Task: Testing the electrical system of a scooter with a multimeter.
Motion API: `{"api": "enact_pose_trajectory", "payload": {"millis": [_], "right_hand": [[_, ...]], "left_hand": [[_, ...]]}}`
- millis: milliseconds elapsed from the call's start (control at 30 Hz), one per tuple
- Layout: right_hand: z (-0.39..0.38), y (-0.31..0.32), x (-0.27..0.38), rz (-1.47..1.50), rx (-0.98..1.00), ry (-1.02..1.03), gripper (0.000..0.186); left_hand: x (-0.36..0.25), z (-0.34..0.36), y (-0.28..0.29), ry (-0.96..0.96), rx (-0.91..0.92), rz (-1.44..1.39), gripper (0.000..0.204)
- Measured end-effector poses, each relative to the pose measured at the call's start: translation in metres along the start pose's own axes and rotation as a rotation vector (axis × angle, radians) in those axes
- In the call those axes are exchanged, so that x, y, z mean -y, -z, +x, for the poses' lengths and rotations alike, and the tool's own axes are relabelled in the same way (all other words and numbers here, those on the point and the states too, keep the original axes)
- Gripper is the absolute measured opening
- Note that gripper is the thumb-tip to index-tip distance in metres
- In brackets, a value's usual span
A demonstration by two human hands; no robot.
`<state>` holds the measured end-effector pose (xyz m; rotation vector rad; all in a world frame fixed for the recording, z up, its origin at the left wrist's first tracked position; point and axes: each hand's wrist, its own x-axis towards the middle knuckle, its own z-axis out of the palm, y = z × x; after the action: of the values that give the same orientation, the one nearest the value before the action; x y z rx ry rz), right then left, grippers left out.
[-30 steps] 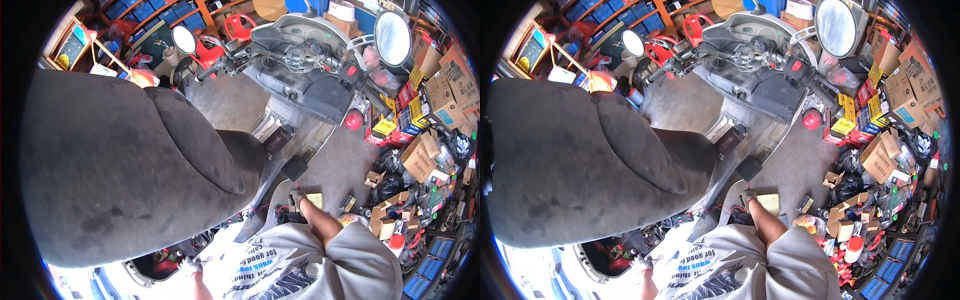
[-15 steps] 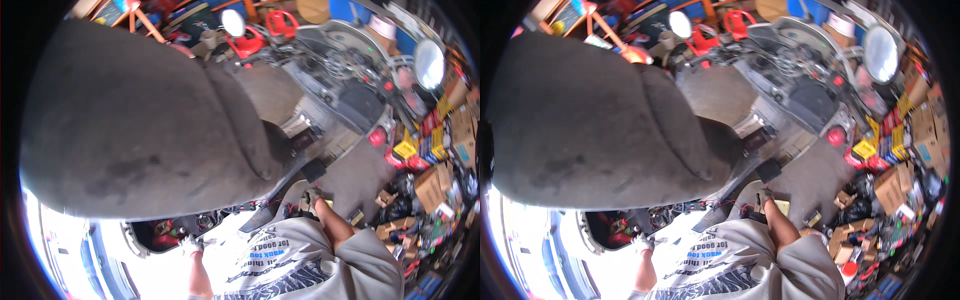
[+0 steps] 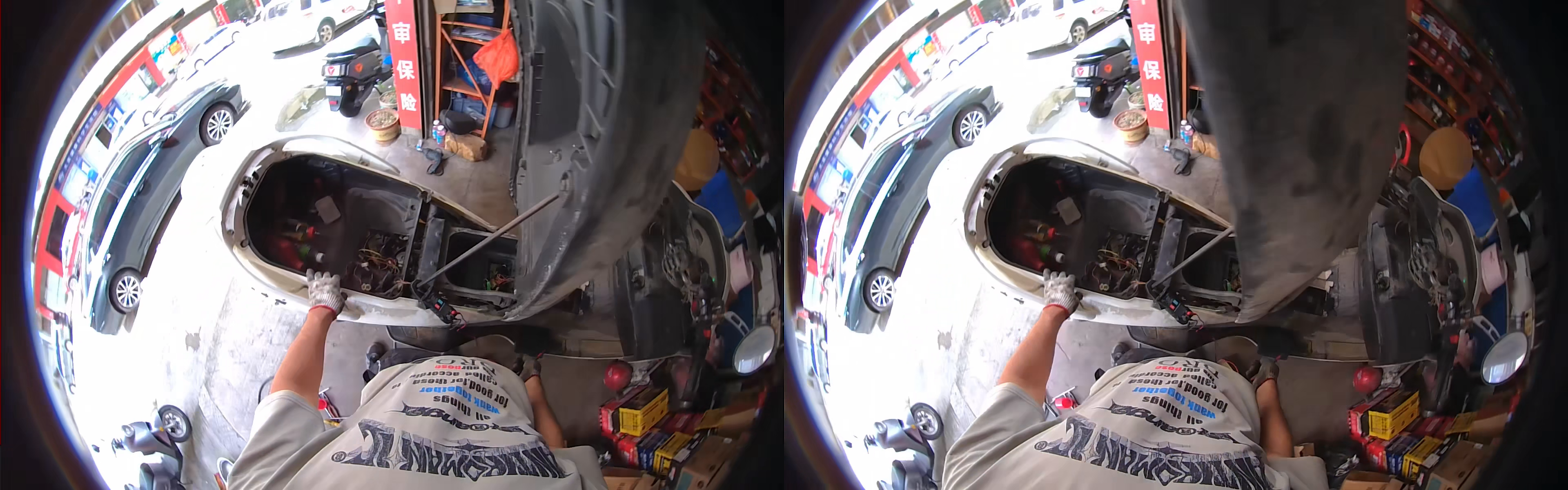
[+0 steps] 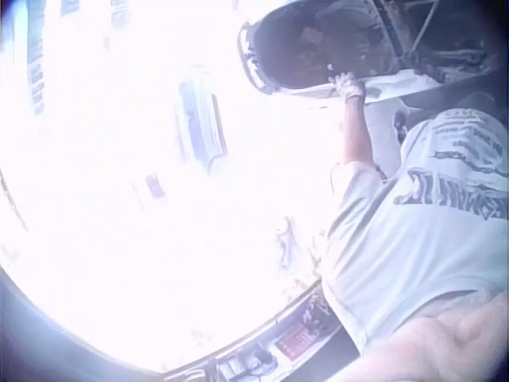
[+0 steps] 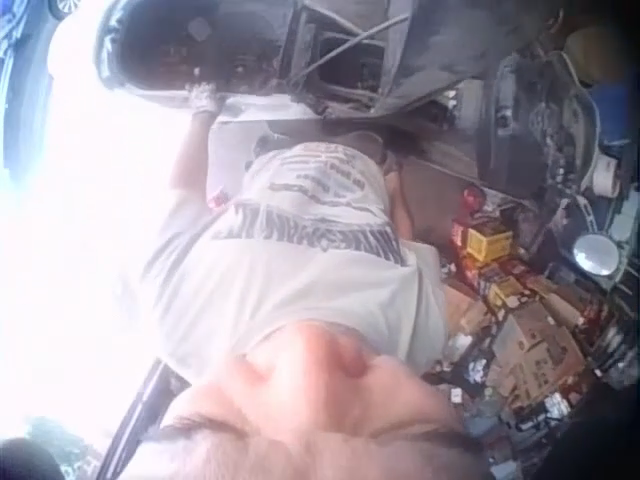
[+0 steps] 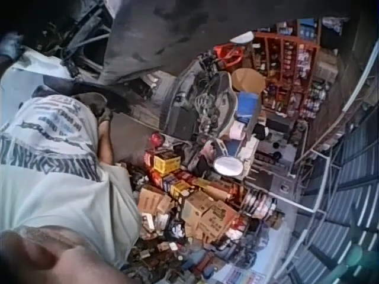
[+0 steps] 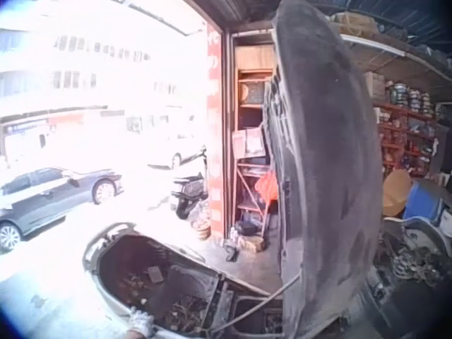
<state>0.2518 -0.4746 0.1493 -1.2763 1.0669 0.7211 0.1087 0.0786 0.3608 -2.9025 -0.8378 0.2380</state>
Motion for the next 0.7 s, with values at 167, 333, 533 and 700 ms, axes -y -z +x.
{"api": "enact_pose_trajectory", "payload": {"millis": [167, 333, 533, 700], "right_hand": [[0.057, 0.037, -0.009, -0.049, 0.06, 0.235, 0.024], [-0.038, -0.003, 0.019, -0.436, -0.147, 0.289, 0.017], [-0.02, -0.013, 0.015, -0.417, -0.127, 0.279, 0.018], [-0.006, -0.012, -0.005, -0.647, -0.063, 0.451, 0.019]], "left_hand": [[0.008, 0.0, -0.009, 0.003, -0.05, -0.087, 0.038], [0.012, 0.0, -0.011, -0.023, -0.096, -0.134, 0.04], [0.02, 0.001, 0.001, -0.095, -0.068, -0.204, 0.039], [0.02, 0.005, -0.003, -0.132, -0.078, -0.186, 0.04]]}}
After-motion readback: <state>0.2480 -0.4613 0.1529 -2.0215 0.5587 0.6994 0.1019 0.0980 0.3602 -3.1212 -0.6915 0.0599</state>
